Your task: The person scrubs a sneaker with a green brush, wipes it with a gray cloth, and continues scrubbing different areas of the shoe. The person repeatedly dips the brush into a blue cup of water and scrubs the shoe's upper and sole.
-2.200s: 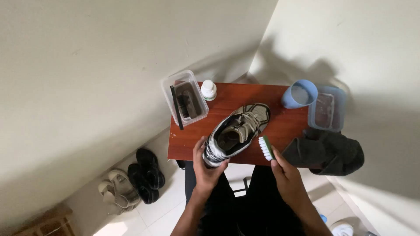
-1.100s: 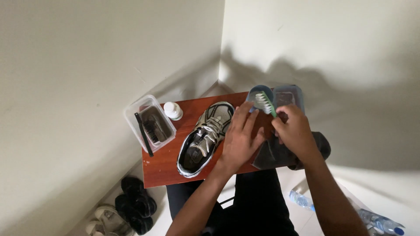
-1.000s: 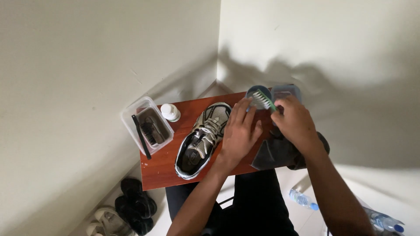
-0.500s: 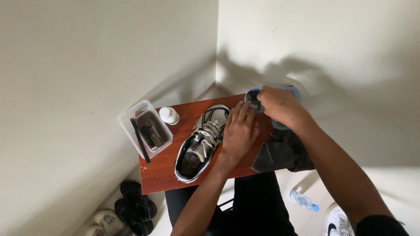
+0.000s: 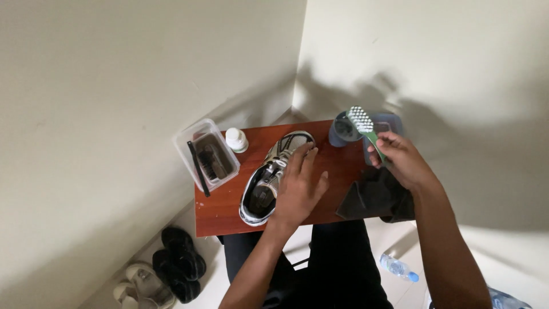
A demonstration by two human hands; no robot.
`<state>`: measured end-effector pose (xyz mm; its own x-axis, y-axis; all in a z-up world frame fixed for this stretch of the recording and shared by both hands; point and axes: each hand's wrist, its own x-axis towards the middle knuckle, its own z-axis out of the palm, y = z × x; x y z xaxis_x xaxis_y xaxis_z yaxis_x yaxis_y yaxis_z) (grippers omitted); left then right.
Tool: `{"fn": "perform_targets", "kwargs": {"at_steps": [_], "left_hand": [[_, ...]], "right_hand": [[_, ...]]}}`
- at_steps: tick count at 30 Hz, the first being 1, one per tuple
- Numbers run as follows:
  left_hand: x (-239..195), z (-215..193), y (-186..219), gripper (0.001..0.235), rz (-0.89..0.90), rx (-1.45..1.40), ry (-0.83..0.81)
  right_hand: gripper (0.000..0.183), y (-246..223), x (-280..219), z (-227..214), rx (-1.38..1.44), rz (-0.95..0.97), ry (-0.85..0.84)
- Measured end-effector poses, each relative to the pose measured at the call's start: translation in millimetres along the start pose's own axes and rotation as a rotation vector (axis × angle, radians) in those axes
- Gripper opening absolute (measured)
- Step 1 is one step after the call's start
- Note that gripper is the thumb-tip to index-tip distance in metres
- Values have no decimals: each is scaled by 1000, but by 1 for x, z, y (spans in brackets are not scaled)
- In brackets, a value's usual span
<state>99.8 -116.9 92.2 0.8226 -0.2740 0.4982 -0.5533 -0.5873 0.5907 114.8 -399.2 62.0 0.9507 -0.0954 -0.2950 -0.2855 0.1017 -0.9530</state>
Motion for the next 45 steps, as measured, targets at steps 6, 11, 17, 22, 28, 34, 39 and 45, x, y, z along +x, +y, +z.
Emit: {"fn": "perform_targets", "kwargs": {"at_steps": [6,11,17,22,28,34,39,45], "left_hand": [[-54,-90,-14,43,-22,-387,222],[-147,-88,-74,63,-136,-195,290],[-171,-38,-93,105,-481,181,88],[-166,-19,-96,83,-444,204,179],[-150,-45,-66,81,-455,-33,183],[-133,-87,-9,85,-299,-162,380],[-114,-89,-15,119,87,71,413],[-80,-91,-7,90,233,-204,441]], "right_hand": [[9,11,-27,35,370,-62,-253],[19,23,-40,60,381,-12,-306],[28,66,-47,82,49,-14,-318],[53,85,-42,116,-84,-121,-423],[89,50,-60,167,-427,-45,-432],[37,37,-81,164,236,-57,-389],[18,37,-95,164,619,127,-475],[27,37,-92,153,538,231,-360]]}}
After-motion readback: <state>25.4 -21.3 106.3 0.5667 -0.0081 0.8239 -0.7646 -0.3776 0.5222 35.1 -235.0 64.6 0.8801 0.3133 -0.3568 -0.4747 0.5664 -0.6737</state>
